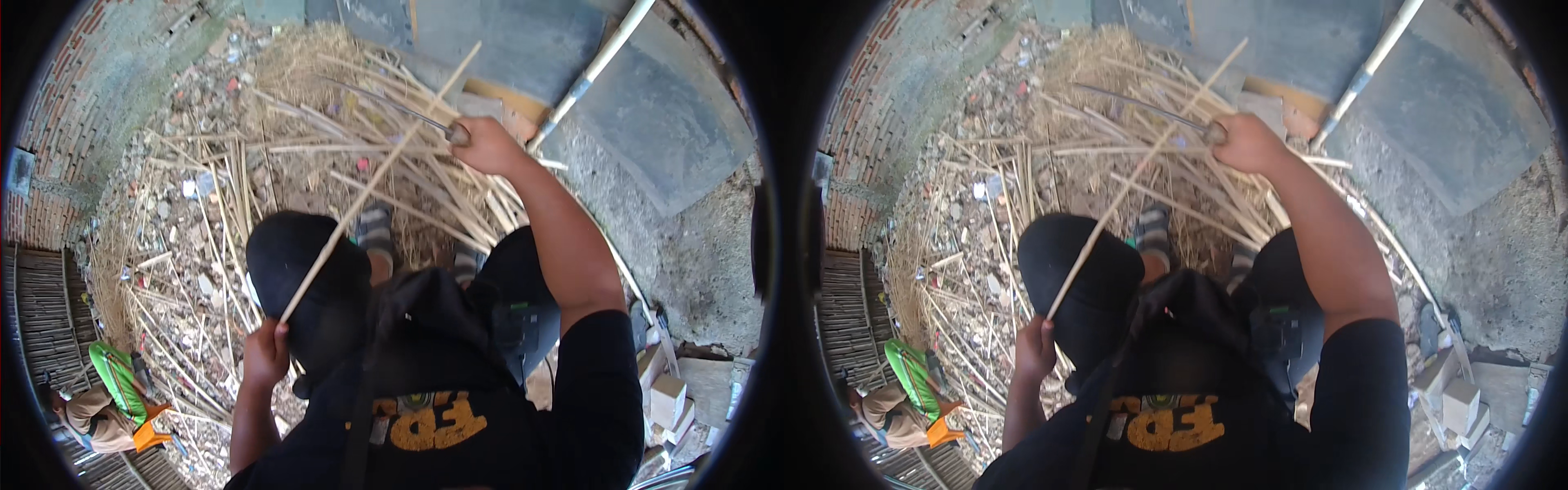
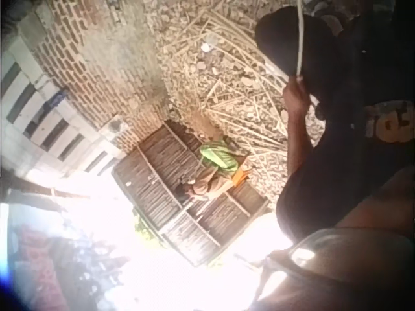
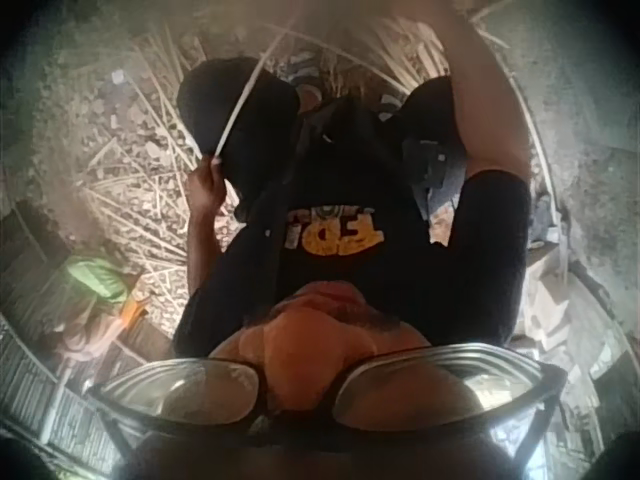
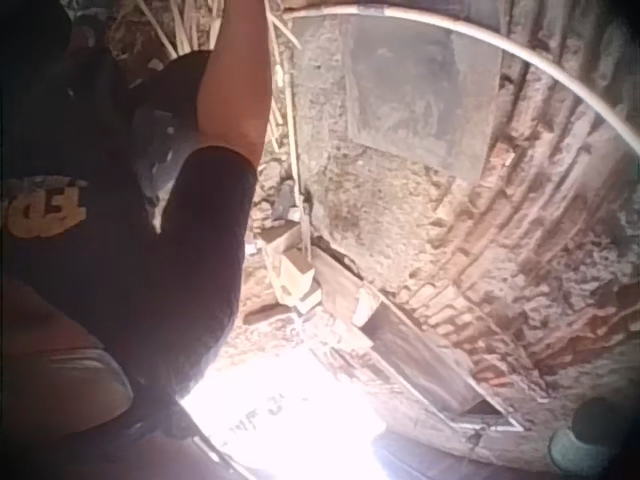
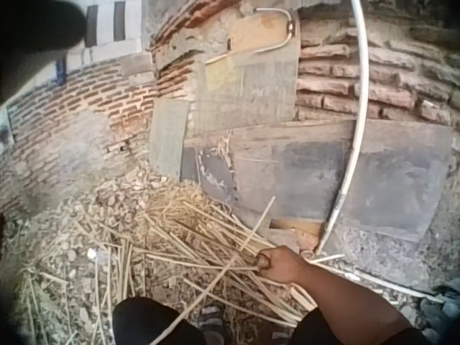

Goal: The person splits thin strips of bamboo by hand using a large blade, drawing the knife along the length of the wood while holding it.

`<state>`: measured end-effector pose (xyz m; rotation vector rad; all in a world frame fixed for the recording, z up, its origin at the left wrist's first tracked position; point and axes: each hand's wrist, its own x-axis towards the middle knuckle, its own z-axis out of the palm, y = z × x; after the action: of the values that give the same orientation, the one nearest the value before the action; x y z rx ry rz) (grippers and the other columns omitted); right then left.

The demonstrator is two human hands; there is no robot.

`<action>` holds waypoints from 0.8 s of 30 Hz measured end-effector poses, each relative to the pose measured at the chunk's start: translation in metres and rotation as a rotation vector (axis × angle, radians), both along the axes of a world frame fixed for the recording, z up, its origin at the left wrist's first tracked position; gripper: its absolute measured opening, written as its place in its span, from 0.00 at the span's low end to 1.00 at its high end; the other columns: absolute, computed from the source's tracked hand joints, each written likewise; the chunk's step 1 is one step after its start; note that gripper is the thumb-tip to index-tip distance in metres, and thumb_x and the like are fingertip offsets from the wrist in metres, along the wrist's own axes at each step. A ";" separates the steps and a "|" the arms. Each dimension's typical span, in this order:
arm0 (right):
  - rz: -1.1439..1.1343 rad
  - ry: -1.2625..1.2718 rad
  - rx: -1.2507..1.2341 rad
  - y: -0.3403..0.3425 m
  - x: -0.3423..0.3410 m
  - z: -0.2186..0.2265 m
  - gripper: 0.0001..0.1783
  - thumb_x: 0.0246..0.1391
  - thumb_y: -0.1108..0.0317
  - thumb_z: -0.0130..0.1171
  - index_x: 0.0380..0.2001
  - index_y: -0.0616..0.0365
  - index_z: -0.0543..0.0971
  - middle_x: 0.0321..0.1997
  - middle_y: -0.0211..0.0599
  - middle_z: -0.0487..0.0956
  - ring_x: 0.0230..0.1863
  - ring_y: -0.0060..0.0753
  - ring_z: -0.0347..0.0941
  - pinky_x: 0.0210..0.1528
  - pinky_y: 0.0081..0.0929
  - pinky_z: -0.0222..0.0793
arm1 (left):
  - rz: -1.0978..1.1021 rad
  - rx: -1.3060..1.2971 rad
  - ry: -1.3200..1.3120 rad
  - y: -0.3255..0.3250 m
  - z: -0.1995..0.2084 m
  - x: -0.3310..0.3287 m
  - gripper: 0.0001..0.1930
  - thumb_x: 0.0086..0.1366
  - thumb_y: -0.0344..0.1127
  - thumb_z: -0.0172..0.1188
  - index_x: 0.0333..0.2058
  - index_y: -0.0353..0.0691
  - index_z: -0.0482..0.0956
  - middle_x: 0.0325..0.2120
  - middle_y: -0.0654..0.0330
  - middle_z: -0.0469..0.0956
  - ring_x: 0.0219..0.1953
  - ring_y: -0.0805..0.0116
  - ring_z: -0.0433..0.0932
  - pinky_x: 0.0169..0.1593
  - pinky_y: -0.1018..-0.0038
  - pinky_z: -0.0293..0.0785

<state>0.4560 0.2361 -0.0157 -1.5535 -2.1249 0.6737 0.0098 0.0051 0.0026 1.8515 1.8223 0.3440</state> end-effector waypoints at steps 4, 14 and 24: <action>0.008 -0.048 0.050 -0.004 -0.005 0.012 0.13 0.47 0.66 0.63 0.37 0.59 0.80 0.30 0.52 0.81 0.33 0.51 0.80 0.40 0.41 0.76 | -0.057 0.064 0.016 -0.001 0.000 -0.006 0.17 0.74 0.42 0.49 0.27 0.37 0.69 0.16 0.42 0.72 0.23 0.33 0.73 0.26 0.49 0.65; -0.063 -0.033 -0.009 0.001 0.005 0.011 0.15 0.44 0.67 0.62 0.38 0.58 0.81 0.29 0.51 0.80 0.33 0.57 0.78 0.39 0.46 0.74 | -0.011 0.034 0.040 -0.003 0.005 0.001 0.18 0.74 0.42 0.49 0.26 0.37 0.67 0.16 0.42 0.71 0.23 0.34 0.73 0.26 0.49 0.64; -0.051 -0.067 -0.012 -0.001 0.012 0.008 0.15 0.47 0.63 0.65 0.39 0.58 0.81 0.28 0.51 0.80 0.33 0.51 0.79 0.39 0.43 0.74 | -0.025 0.035 0.018 0.003 0.006 0.002 0.18 0.74 0.42 0.49 0.26 0.36 0.67 0.16 0.42 0.71 0.23 0.35 0.73 0.26 0.51 0.64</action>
<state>0.4679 0.2351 -0.0075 -1.6530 -2.1256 0.6269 0.0119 0.0083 0.0083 1.9052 1.8145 0.3531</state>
